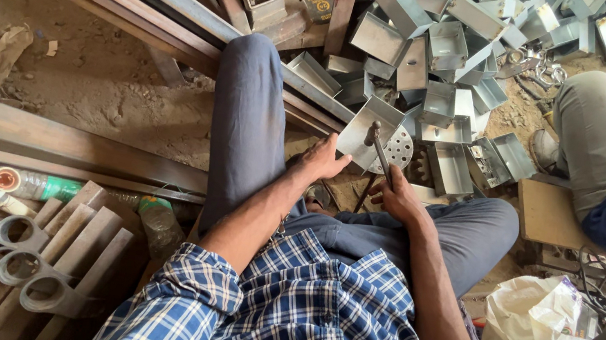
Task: The person uses a hammer to shape and assemble small metal box components while sitting on the floor, handling multiple individual metal pieces and using a hammer to tap them into place.
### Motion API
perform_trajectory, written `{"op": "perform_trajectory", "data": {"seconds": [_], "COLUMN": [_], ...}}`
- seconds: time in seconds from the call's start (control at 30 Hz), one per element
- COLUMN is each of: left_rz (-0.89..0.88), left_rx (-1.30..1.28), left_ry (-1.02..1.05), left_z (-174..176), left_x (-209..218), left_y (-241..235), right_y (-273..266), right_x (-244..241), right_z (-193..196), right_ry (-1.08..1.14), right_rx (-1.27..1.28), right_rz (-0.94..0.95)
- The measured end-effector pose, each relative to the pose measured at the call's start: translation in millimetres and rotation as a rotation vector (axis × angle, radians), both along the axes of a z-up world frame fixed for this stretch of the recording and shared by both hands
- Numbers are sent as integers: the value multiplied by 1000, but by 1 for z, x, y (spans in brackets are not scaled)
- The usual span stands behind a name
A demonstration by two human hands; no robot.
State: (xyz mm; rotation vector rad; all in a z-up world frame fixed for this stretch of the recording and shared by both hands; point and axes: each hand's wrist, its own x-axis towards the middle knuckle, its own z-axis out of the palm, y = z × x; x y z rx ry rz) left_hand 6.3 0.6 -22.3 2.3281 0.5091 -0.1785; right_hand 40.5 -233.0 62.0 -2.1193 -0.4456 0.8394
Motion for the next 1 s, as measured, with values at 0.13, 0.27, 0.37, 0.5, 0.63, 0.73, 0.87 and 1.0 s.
{"op": "perform_trajectory", "data": {"seconds": [0.13, 0.27, 0.37, 0.5, 0.63, 0.73, 0.87, 1.0], "left_rz": [10, 20, 6, 15, -17, -24, -26, -32], "left_rx": [-10, -20, -16, -105, -45, -48, -58, -52], "left_ry": [-54, -96, -120, -150, -29, -45, -67, -98], "left_z": [-5, -10, -6, 14, 32, 34, 29, 21], "left_x": [-2, 2, 2, -9, -9, -11, -10, -8], "left_y": [0, 0, -1, -2, -2, -2, -2, -1], "right_y": [-5, -4, -6, -2, 6, 7, 5, 4], "right_x": [7, 15, 15, 5, -5, -6, -5, -2], "right_z": [-21, -36, -37, -12, 15, 18, 15, 7], "right_ry": [-1, -3, -4, 0, 7, -3, -11, -17], "right_rx": [-8, 104, 91, 96, -6, -21, -11, -10], "right_rz": [-10, -14, 11, 25, 18, 20, 26, 24]}}
